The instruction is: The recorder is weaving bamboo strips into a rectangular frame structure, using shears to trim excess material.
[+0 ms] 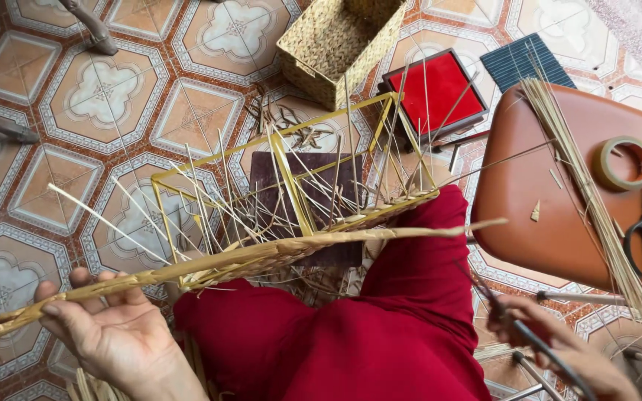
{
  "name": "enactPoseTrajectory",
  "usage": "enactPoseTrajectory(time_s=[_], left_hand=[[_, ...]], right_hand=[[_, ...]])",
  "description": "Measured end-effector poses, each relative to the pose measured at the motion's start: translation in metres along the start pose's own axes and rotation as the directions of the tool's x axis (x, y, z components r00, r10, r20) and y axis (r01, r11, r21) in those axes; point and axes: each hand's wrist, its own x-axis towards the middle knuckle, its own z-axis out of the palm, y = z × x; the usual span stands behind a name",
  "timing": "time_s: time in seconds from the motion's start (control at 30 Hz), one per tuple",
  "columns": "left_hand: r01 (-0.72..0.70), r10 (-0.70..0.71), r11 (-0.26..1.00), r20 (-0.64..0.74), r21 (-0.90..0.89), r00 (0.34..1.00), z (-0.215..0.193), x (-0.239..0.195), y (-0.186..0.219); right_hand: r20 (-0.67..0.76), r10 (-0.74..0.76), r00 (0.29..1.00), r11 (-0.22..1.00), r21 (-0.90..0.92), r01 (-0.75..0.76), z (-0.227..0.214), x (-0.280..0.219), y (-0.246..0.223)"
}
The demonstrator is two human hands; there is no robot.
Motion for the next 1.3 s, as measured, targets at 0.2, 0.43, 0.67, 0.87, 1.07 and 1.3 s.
enactPoseTrajectory(time_s=[0.2,0.43,0.67,0.87,1.07,1.3], left_hand=[[-0.021,0.020,1.000,0.029,0.020,0.999,0.002,-0.005,-0.001],[-0.009,0.009,1.000,-0.004,-0.003,1.000,-0.006,-0.010,0.000],[0.048,-0.047,0.999,0.020,-0.020,0.999,-0.010,-0.008,0.005],[-0.119,0.115,0.993,0.272,-0.002,0.955,0.026,-0.009,0.018],[-0.022,-0.069,0.992,0.678,0.124,0.732,0.101,-0.033,-0.004],[0.025,-0.102,0.994,0.784,0.110,0.613,0.106,-0.056,-0.060]], right_hand=[[0.204,-0.384,0.900,0.898,0.307,0.314,0.073,0.008,-0.029],[0.067,-0.516,0.854,0.747,0.523,0.411,0.087,0.037,-0.027],[-0.165,-0.393,0.905,0.726,0.548,0.415,0.071,0.032,-0.028],[-0.687,-0.372,0.624,0.868,-0.497,-0.029,0.009,0.057,-0.054],[-0.594,-0.586,0.551,0.598,-0.776,-0.201,-0.079,0.137,0.005],[-0.566,-0.183,0.804,0.468,-0.770,-0.435,-0.192,0.215,0.059]])
